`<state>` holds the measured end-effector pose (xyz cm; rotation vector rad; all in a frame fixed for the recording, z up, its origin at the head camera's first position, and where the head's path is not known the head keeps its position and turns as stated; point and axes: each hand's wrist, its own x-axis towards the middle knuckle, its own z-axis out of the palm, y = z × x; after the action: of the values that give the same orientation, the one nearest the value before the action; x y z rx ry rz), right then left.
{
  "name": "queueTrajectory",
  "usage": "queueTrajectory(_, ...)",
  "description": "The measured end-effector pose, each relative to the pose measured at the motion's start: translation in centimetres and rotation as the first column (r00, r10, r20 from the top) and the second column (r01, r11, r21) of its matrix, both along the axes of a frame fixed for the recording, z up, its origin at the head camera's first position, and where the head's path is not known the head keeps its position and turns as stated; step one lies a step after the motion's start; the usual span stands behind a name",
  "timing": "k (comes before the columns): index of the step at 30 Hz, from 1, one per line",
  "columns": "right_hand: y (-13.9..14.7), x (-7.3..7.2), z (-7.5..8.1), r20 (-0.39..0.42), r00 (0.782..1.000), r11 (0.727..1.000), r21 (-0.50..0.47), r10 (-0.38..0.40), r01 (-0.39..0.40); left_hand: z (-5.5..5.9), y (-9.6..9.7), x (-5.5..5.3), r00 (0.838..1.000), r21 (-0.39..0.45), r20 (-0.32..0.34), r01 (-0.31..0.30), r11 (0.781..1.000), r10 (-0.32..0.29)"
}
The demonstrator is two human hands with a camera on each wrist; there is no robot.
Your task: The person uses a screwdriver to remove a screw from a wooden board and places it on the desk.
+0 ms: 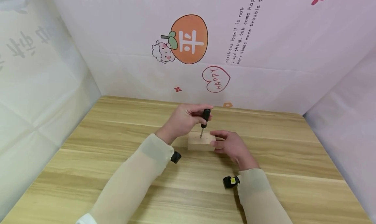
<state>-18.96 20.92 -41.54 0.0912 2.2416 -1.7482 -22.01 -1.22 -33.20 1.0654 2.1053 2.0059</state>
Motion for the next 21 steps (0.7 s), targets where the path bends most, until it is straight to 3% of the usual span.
queueTrajectory(3,0.1,-0.1,-0.1,-0.006,1.0,1.0,0.005,0.009,-0.009,-0.1,0.2,0.5,0.996,-0.014,-0.008,-0.085,0.996,0.084)
queueTrajectory(5,0.0,-0.2,0.0,-0.009,1.0,1.0,0.004,0.015,-0.015,-0.2,0.2,0.8,0.995,-0.019,-0.029,-0.099,0.995,0.099)
queueTrajectory(8,0.0,-0.2,0.2,0.0,1.0,1.0,0.001,0.016,-0.016,-0.3,0.0,0.7,0.993,-0.04,-0.11,-0.057,0.998,0.052)
queueTrajectory(11,-0.1,-0.1,0.2,0.008,1.0,1.0,-0.008,0.013,-0.013,-0.1,-0.4,0.3,0.98,-0.099,-0.196,0.02,0.995,-0.039)
queueTrajectory(14,-0.2,-0.1,0.2,0.012,1.0,1.0,-0.017,0.004,-0.004,0.1,-0.8,-0.2,0.976,-0.119,-0.16,0.133,0.984,-0.151)
queueTrajectory(17,-0.2,0.0,0.1,0.012,1.0,1.0,-0.017,-0.005,0.005,0.4,-0.9,-0.4,0.97,-0.073,-0.053,0.235,0.969,-0.239)
queueTrajectory(19,-0.2,0.0,0.1,0.009,1.0,1.0,-0.017,-0.009,0.009,0.5,-0.9,-0.4,0.974,-0.064,-0.027,0.222,0.973,-0.224)
queueTrajectory(21,-0.2,0.0,0.1,0.007,1.0,1.0,-0.014,-0.013,0.013,0.5,-0.8,-0.4,0.986,-0.062,-0.027,0.162,0.985,-0.164)
